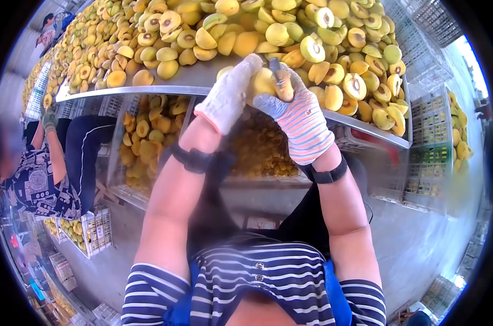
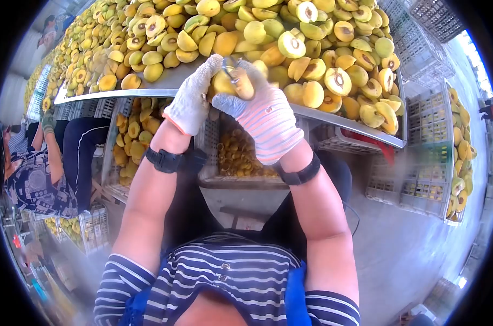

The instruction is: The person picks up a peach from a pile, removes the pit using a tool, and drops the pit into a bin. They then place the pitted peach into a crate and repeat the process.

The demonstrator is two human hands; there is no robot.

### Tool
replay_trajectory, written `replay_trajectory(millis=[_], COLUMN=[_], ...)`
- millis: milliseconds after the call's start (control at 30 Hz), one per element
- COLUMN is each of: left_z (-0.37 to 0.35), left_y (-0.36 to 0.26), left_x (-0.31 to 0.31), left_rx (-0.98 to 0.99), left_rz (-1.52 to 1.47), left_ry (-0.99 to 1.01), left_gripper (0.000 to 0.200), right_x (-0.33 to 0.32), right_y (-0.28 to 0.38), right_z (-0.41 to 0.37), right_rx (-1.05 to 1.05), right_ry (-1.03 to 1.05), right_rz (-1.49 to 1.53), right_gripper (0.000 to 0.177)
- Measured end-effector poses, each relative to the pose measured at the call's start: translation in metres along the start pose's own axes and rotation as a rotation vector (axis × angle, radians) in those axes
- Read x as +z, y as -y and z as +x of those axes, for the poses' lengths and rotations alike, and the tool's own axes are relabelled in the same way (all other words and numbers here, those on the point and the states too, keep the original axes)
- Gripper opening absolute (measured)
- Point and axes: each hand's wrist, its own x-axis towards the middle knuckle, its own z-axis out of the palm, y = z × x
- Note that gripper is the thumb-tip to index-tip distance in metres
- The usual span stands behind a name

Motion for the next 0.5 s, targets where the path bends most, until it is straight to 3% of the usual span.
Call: replay_trajectory(millis=[33,67,133,167,200,300,367,400,467,500], left_z=[-0.002,0.003,0.022,0.028,0.024,0.030,0.024,0.024,0.025,0.025], left_y=[-0.009,-0.002,0.024,0.029,0.037,0.027,0.002,0.007,0.020,0.022], left_x=[0.020,0.023,0.022,0.016,0.017,0.015,0.013,0.007,-0.009,-0.015], left_rx=[-0.067,-0.072,0.132,0.446,0.705,0.708,0.076,0.067,0.247,0.292], left_rz=[-0.278,-0.283,-0.315,0.276,0.453,0.395,0.327,0.331,-0.940,-0.926], left_ry=[-0.167,-0.165,-0.281,-0.328,-0.414,-0.415,-0.328,-0.336,-0.084,0.000], left_gripper=[0.043,0.043,0.039,0.036,0.033,0.030,0.042,0.042,0.051,0.055], right_x=[0.005,0.011,0.017,0.014,0.010,0.007,-0.002,-0.012,-0.031,-0.039], right_y=[0.001,0.004,0.017,0.032,0.023,0.027,0.027,0.010,-0.002,0.006], right_z=[0.001,0.000,0.001,0.006,0.012,0.020,0.029,0.035,0.043,0.036], right_rx=[-0.041,-0.035,0.204,0.366,0.488,0.472,0.485,0.452,-0.137,-0.139], right_ry=[-0.040,-0.039,-0.182,-0.229,-0.226,-0.203,-0.308,-0.373,-0.292,-0.198], right_rz=[0.077,0.073,0.416,0.700,0.807,0.847,0.628,0.642,-0.822,-1.141], right_gripper=[0.054,0.054,0.046,0.038,0.037,0.036,0.039,0.047,0.047,0.049])
